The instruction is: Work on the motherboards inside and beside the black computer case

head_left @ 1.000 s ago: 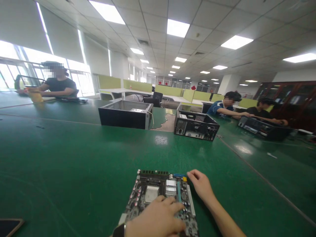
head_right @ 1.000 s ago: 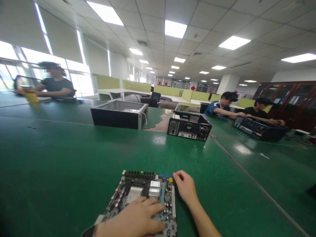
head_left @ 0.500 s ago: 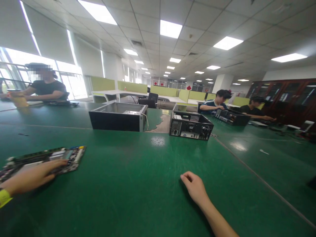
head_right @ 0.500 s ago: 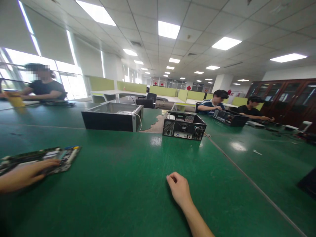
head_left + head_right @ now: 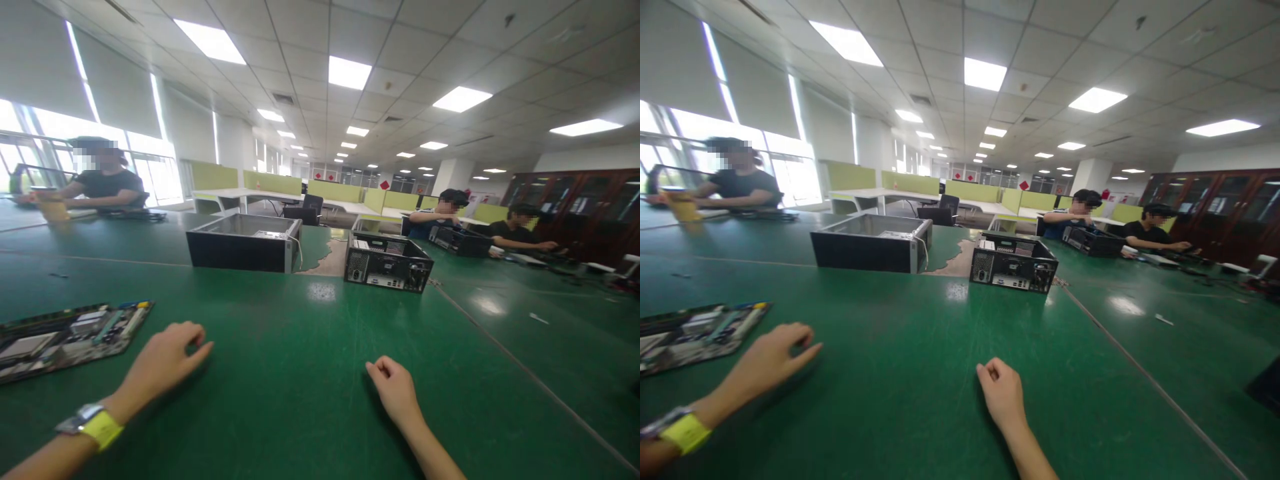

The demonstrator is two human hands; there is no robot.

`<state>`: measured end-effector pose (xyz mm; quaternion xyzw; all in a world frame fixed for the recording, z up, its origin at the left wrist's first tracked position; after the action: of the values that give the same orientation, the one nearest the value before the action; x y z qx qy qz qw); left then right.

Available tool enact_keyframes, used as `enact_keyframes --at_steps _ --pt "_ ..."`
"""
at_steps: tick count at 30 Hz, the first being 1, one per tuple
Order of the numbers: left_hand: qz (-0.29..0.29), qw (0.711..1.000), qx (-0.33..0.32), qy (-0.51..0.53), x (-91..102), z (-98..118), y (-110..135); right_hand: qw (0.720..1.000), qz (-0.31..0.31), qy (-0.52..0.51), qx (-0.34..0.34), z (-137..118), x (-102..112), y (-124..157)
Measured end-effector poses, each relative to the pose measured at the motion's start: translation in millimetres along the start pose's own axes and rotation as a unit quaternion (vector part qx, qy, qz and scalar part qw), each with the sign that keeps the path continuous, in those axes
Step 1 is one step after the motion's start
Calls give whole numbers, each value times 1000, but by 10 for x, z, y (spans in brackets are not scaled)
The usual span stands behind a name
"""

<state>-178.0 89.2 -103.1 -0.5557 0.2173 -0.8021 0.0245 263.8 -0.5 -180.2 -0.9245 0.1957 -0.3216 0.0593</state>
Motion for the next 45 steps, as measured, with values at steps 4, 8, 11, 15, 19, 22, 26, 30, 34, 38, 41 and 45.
enact_keyframes --at_steps 4,8,11,15,19,22,26,30,34,38,41,45 --pt "-114 988 48 95 -662 1008 386 993 67 -100 13 -47 137 49" --pt "-225 943 76 232 -1090 1517 719 980 3 -198 3 -140 -15 105" --pt "-246 911 82 321 -1137 1555 736 975 -93 -203 4 -232 -246 168" --pt "-252 887 77 380 -1123 1498 704 971 -180 -148 51 -361 -429 249" --pt "-243 908 60 336 -1127 1528 749 964 -223 -133 62 -381 -494 278" --pt "-234 920 57 309 -1120 1553 771 962 -230 -138 57 -359 -517 281" --pt "-231 929 66 281 -1085 1553 779 960 -239 -139 53 -325 -570 298" --pt "-235 934 71 258 -1041 1576 794 958 -245 -140 48 -286 -596 306" --pt "-232 941 66 237 -1035 1585 796 958 -248 -137 47 -280 -581 306" --pt "-236 940 70 237 -1027 1594 798 958 -250 -131 45 -302 -567 312" --pt "-240 942 69 226 -980 1626 798 959 -250 -129 42 -317 -563 317" --pt "-247 945 64 206 -955 1650 808 960 -245 -131 39 -316 -557 320"
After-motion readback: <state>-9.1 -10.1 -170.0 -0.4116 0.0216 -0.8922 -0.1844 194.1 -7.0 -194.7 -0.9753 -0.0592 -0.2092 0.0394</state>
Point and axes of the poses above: each hand's wrist, its own y-axis away from the middle knuckle, its own x-axis out of the back of the hand, z = x × y, the point moved 9 cm from there along -y, towards the middle knuckle, and after that the axes turned 2 degrees about y, right-handed, at the moved point
